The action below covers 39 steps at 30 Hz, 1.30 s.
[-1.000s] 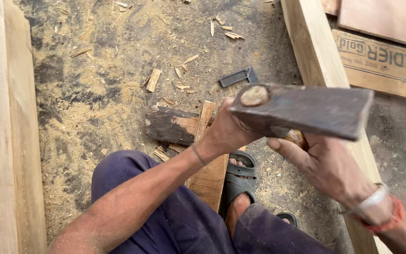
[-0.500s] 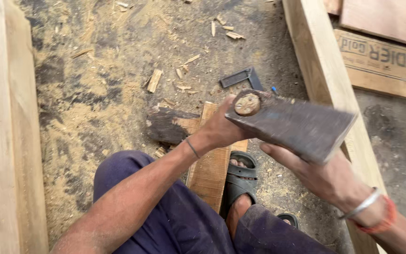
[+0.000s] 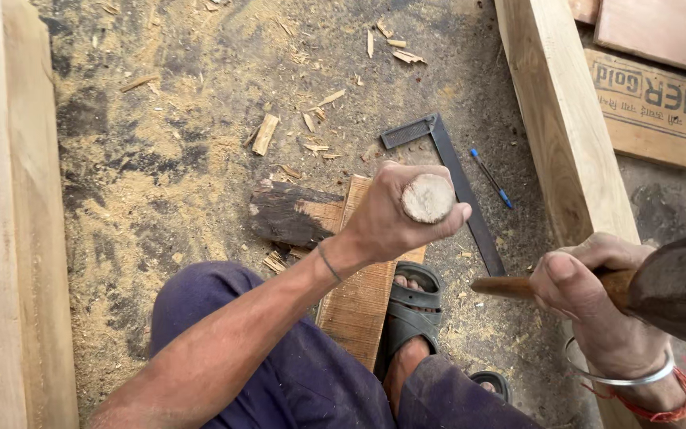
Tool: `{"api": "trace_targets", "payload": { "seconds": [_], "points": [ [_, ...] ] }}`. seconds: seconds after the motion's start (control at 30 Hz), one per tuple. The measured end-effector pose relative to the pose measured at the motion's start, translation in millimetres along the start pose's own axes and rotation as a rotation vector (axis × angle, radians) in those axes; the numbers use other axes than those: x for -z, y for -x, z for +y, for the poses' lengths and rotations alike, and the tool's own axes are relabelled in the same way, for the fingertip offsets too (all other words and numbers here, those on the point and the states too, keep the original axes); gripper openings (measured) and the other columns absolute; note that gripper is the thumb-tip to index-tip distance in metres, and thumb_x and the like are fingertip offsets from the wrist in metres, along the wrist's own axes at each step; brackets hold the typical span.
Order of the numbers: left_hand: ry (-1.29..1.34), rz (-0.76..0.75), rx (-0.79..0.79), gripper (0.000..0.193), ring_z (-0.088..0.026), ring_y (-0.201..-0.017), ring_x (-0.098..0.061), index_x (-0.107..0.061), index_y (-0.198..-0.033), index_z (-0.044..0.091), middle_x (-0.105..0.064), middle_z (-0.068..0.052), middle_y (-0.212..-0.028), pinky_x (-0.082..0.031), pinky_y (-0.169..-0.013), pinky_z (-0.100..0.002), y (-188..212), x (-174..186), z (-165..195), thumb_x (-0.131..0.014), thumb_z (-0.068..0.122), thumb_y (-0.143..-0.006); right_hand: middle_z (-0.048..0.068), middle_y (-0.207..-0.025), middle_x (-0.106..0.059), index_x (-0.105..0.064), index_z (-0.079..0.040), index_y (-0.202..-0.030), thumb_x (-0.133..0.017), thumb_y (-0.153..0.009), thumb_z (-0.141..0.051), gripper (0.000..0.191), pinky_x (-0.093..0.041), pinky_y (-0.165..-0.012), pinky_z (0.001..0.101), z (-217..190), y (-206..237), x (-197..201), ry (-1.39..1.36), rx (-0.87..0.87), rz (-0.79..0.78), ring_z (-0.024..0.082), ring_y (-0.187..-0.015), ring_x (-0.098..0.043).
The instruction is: The person sits on the floor and marks a line on a wooden beam using a try square and pencil, then holds a chisel against the wood and strikes it with a mallet to cut a rectangular mortise, repositioning the chisel repeatedly.
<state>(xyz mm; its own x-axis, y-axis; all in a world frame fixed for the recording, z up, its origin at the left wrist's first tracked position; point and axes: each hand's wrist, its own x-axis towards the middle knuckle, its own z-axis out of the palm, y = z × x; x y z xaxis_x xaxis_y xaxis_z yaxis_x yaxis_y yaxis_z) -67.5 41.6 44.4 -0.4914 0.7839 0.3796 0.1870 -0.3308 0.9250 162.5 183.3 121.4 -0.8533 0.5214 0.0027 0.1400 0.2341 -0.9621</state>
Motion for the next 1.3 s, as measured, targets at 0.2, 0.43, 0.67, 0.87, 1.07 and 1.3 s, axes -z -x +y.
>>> {"api": "trace_targets", "payload": {
  "seconds": [0.2, 0.43, 0.67, 0.87, 1.07, 1.3],
  "points": [
    [0.086, 0.076, -0.007, 0.029, -0.007, -0.063, -0.065, -0.067, -0.076, 0.011, -0.066, 0.004, -0.072, -0.052, -0.057, -0.025, -7.3, 13.0, 13.6, -0.074, 0.028, -0.097, 0.002, -0.053, -0.049, -0.057, -0.002, -0.083, -0.059, -0.106, -0.005, 0.023, -0.041, -0.048, 0.0295, 22.5, 5.9, 11.5, -0.192, -0.085, 0.034, 0.01, -0.049, -0.046],
    [0.024, 0.008, 0.089, 0.028, -0.005, -0.064, -0.063, -0.066, -0.075, 0.012, -0.064, 0.005, -0.069, -0.052, -0.057, -0.026, -8.3, 3.6, 2.4, -0.075, 0.026, -0.098, 0.001, -0.05, -0.047, -0.055, -0.004, -0.08, -0.059, -0.106, -0.005, 0.026, -0.041, -0.046, 0.0304, 20.0, -1.9, 10.9, -0.186, -0.088, 0.03, 0.01, -0.047, -0.045],
    [0.047, 0.001, 0.088, 0.022, -0.004, -0.07, -0.067, -0.068, -0.08, 0.011, -0.068, 0.005, -0.073, -0.056, -0.062, -0.026, -8.5, -1.0, -2.0, -0.076, 0.025, -0.096, -0.001, -0.054, -0.05, -0.059, -0.003, -0.095, -0.062, -0.103, -0.027, 0.025, -0.041, -0.042, 0.0285, 18.2, -0.7, 19.1, -0.198, -0.003, 0.014, 0.012, -0.045, -0.047],
    [0.024, 0.02, 0.12, 0.024, -0.004, -0.069, -0.064, -0.066, -0.079, 0.01, -0.066, 0.004, -0.071, -0.053, -0.061, -0.026, -7.0, -3.0, -3.7, -0.078, 0.025, -0.094, 0.001, -0.068, -0.048, -0.053, -0.01, -0.103, -0.056, -0.107, -0.057, 0.047, -0.039, -0.047, 0.0315, 11.4, -7.8, 49.1, -0.426, -0.033, -0.032, 0.012, -0.05, -0.044],
    [0.008, 0.019, 0.033, 0.023, -0.008, -0.076, -0.064, -0.066, -0.087, 0.006, -0.066, 0.001, -0.08, -0.053, -0.068, -0.029, -6.5, -4.6, -0.5, -0.08, 0.021, -0.097, -0.001, -0.061, -0.056, -0.059, -0.011, -0.096, -0.063, -0.096, -0.047, 0.037, -0.043, -0.035, 0.028, -10.6, -37.1, 6.9, -0.138, -0.008, -0.281, 0.01, -0.046, -0.052],
    [-0.03, 0.026, -0.013, 0.023, -0.012, -0.076, -0.071, -0.069, -0.087, 0.006, -0.07, -0.001, -0.082, -0.057, -0.071, -0.03, 0.0, -2.1, 4.9, -0.08, 0.025, -0.092, 0.006, -0.06, -0.055, -0.063, -0.007, -0.089, -0.07, -0.099, -0.017, 0.016, -0.037, -0.043, 0.0295, -64.9, -46.5, -35.6, 0.299, -0.13, -0.064, 0.014, -0.049, -0.049]
  ]
}}
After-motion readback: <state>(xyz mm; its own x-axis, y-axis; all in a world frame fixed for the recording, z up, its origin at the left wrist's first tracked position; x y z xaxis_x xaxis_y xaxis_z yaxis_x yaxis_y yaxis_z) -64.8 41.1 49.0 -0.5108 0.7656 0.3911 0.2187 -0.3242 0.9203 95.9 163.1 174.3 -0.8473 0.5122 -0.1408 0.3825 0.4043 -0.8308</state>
